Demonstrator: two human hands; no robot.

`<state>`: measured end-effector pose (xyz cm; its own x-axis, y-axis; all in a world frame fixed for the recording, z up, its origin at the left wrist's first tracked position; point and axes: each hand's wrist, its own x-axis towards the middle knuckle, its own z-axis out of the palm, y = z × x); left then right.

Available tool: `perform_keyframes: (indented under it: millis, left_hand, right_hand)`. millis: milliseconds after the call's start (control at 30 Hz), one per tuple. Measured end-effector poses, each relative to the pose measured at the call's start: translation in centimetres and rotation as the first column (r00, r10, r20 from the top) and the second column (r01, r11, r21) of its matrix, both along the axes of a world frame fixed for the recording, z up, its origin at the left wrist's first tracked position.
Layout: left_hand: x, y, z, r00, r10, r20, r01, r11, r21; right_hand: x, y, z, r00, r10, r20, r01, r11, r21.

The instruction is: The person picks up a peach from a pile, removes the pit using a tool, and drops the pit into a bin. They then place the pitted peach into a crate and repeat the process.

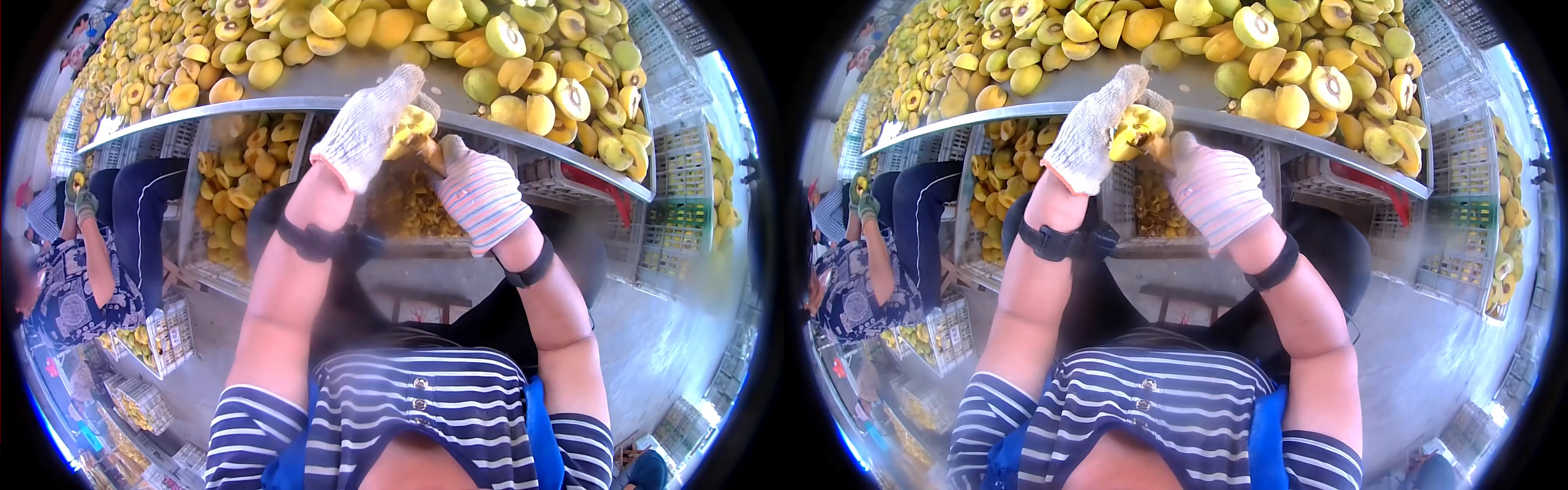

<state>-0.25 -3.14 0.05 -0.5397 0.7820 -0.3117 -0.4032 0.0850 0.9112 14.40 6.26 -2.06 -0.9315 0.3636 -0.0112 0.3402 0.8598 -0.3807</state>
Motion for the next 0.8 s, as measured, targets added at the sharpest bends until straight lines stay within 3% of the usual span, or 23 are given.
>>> perform_keyframes:
  millis: [33,100,133,167,200,233,267,300,333,367,400,467,500,600,667,700,733,767,800]
  left_hand:
    - [0.1,-0.1,-0.1,1.0,0.001,0.0,-0.001,1.0,0.001]
    - [0.2,0.0,-0.8,0.997,0.077,0.016,-0.078,0.961,0.264]
    - [-0.3,0.3,-2.4,0.921,0.097,-0.378,0.041,0.939,0.341]
    - [0.0,0.4,-2.4,0.922,0.095,-0.376,0.044,0.938,0.345]
    - [0.6,0.3,-2.5,0.77,0.142,-0.622,0.049,0.959,0.279]
    - [1.0,0.1,-2.5,0.554,0.162,-0.817,0.028,0.977,0.213]
    - [-0.5,-0.1,-1.6,0.38,0.041,-0.924,0.252,0.957,0.146]
    - [-0.7,0.3,-0.7,0.699,-0.153,-0.699,0.255,0.966,0.044]
    - [-0.8,0.4,-1.1,0.83,-0.158,-0.535,0.241,0.966,0.089]
    - [-0.7,0.8,-1.1,0.922,-0.162,-0.352,0.221,0.966,0.135]
    - [0.1,0.9,-1.0,0.92,-0.164,-0.356,0.226,0.964,0.139]
    - [2.5,0.6,-0.3,0.978,0.155,-0.137,-0.109,0.948,0.299]
    - [2.6,0.7,-2.3,0.969,0.189,-0.161,-0.12,0.923,0.365]
    - [2.0,0.4,-2.2,0.974,0.095,-0.207,-0.039,0.965,0.261]
    - [1.2,0.7,-0.4,0.987,-0.158,0.012,0.152,0.968,0.198]
    - [0.8,0.7,-0.2,0.987,-0.159,0.014,0.153,0.968,0.198]
    - [0.5,0.6,-0.1,0.966,-0.26,-0.007,0.257,0.948,0.191]
    - [0.4,0.4,0.1,0.934,-0.358,-0.026,0.356,0.917,0.179]
    - [0.8,0.1,0.5,0.938,-0.346,-0.021,0.343,0.917,0.206]
  right_hand:
    - [-0.1,0.0,0.0,1.0,0.001,0.0,-0.001,1.0,0.001]
    - [-0.2,0.4,-0.2,0.997,-0.057,-0.061,0.05,0.992,-0.12]
    - [-0.4,0.9,-1.3,0.996,-0.061,-0.062,0.054,0.992,-0.115]
    - [-0.6,1.5,-3.1,0.972,0.004,-0.237,-0.046,0.983,-0.175]
    - [-0.7,1.9,-4.5,0.912,0.058,-0.406,-0.157,0.964,-0.216]
    - [-0.2,1.5,-4.7,0.87,0.27,-0.413,-0.36,0.92,-0.158]
    - [0.3,1.2,-3.1,0.911,0.326,-0.252,-0.363,0.925,-0.116]
    - [0.5,1.2,-0.8,0.928,0.362,-0.088,-0.369,0.927,-0.071]
    - [0.5,1.1,0.7,0.927,0.364,-0.086,-0.37,0.926,-0.075]
    - [0.3,1.1,2.2,0.991,0.137,-0.004,-0.116,0.822,-0.558]
    - [0.3,1.2,2.9,0.983,-0.034,0.178,0.173,0.465,-0.868]
    - [0.4,1.0,2.1,0.989,-0.068,0.131,0.148,0.429,-0.891]
    - [0.5,0.7,1.5,0.991,-0.1,0.089,0.121,0.389,-0.913]
    - [1.1,0.7,0.5,0.999,-0.041,0.014,0.03,0.44,-0.897]
    - [1.3,0.9,1.1,0.998,-0.006,0.061,0.058,0.434,-0.899]
    - [1.4,1.0,1.5,0.994,0.027,0.109,0.088,0.422,-0.903]
    - [1.6,1.0,2.3,0.994,0.026,0.11,0.089,0.421,-0.903]
    - [1.8,1.1,3.4,0.985,0.102,0.141,0.074,0.484,-0.872]
    - [1.9,1.2,4.1,0.969,0.178,0.171,0.047,0.548,-0.835]
